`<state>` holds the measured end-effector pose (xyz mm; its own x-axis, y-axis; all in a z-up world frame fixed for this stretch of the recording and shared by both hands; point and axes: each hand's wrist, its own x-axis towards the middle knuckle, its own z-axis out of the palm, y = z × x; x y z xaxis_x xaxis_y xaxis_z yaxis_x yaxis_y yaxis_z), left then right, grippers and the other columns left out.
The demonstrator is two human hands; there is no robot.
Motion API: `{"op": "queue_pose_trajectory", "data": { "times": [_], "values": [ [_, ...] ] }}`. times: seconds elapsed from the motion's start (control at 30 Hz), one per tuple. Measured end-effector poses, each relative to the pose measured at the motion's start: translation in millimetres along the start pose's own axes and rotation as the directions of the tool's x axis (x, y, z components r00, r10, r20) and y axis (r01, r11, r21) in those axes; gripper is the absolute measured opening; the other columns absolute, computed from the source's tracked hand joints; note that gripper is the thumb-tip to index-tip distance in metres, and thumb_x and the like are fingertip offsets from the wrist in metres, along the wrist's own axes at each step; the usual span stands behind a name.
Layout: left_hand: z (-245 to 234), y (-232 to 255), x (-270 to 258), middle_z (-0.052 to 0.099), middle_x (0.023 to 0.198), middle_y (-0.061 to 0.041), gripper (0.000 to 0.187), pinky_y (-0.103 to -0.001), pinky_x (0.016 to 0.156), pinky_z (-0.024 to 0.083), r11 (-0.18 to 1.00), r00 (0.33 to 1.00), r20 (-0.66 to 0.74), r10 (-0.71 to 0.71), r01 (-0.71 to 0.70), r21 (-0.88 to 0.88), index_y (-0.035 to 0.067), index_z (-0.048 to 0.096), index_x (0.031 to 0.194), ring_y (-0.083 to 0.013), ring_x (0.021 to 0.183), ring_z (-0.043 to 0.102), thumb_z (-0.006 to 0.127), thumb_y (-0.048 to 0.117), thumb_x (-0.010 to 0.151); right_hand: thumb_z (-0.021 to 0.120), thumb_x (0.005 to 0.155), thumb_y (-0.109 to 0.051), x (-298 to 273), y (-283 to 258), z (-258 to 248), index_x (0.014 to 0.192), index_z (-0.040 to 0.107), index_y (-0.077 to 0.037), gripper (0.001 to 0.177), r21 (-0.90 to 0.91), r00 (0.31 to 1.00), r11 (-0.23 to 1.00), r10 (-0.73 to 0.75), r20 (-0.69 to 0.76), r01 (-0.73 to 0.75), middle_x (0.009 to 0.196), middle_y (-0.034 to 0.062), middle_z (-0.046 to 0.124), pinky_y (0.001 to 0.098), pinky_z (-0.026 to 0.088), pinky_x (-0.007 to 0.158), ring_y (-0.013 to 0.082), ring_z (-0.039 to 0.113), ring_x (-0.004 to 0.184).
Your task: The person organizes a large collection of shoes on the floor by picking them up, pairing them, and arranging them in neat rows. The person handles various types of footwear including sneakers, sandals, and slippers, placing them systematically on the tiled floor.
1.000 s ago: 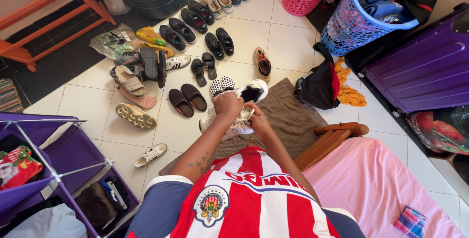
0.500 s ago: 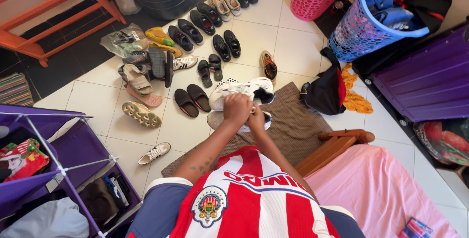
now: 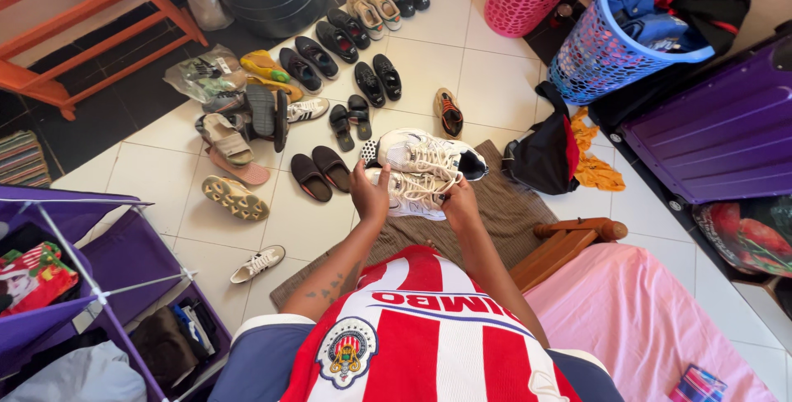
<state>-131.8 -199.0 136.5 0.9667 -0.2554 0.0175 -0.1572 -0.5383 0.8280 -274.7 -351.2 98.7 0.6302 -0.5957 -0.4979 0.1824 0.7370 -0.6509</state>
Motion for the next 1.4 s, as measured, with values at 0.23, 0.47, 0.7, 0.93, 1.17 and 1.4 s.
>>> {"op": "queue_pose_trajectory", "data": {
  "times": [0.23,0.47,0.7,0.93,1.17,1.4],
  "values": [
    [22,10,5,0.067,0.117,-0.017,0.058,-0.044,0.097,0.050,0.994,0.989,0.102,0.109,-0.109,-0.007,0.001,0.069,0.123,-0.0359,0.111,0.063,0.082,0.041,0.083,0.060,0.094,-0.001,-15,-29,-30,0.130,0.057,-0.018,0.040,-0.099,0.993,0.989,0.113,0.024,-0.110,0.108,0.0027,0.069,0.0394,0.060,0.075,0.0161,0.067,0.090],
    [70,14,1,0.068,0.112,-0.016,0.055,-0.043,0.091,0.051,0.967,0.950,0.184,0.252,-0.240,-0.084,0.002,0.070,0.122,-0.0350,0.105,0.064,0.085,0.029,0.078,0.055,0.096,-0.006,-14,-53,-60,0.139,0.050,-0.020,0.046,-0.094,0.985,0.981,0.167,-0.031,-0.169,0.124,0.0060,0.067,0.0417,0.059,0.082,0.0204,0.069,0.104],
    [110,41,17,0.070,0.113,-0.013,0.078,-0.036,0.089,0.054,0.964,0.910,0.362,0.203,-0.121,-0.237,0.001,0.053,0.143,-0.0276,0.103,0.069,0.084,0.031,0.078,0.054,0.097,-0.005,-18,-86,-76,0.144,0.045,-0.019,0.050,0.003,0.979,0.979,0.203,-0.017,-0.203,0.131,0.0089,0.063,0.0478,0.058,0.089,0.0255,0.067,0.110],
    [135,85,42,0.075,0.115,-0.010,0.078,-0.035,0.091,0.054,0.992,0.855,0.516,0.055,0.012,-0.127,0.011,0.059,0.146,-0.0235,0.105,0.072,0.084,0.044,0.080,0.056,0.096,-0.006,-11,-118,-82,0.141,0.049,-0.016,0.047,-0.020,0.986,0.989,0.146,0.080,-0.145,0.130,0.0082,0.065,0.0486,0.058,0.087,0.0241,0.068,0.111],
    [178,99,109,0.071,0.126,-0.007,0.080,-0.035,0.094,0.050,0.981,0.854,0.505,0.122,-0.027,-0.192,0.011,0.057,0.143,-0.0211,0.112,0.068,0.087,0.042,0.077,0.055,0.097,-0.007,52,-141,-83,0.139,0.049,-0.015,0.044,-0.064,0.982,0.987,0.153,0.108,-0.146,0.128,0.0083,0.067,0.0441,0.058,0.087,0.0220,0.068,0.109],
    [234,149,189,0.080,0.106,0.000,0.050,-0.033,0.082,0.056,0.994,0.886,0.464,0.014,0.040,-0.106,0.015,0.075,0.120,-0.0169,0.094,0.076,0.083,0.041,0.078,0.052,0.100,-0.010,149,-176,-70,0.139,0.048,-0.019,0.041,-0.056,0.977,0.978,0.206,0.051,-0.203,0.123,0.0073,0.067,0.0412,0.057,0.085,0.0204,0.067,0.105]
  ]
}}
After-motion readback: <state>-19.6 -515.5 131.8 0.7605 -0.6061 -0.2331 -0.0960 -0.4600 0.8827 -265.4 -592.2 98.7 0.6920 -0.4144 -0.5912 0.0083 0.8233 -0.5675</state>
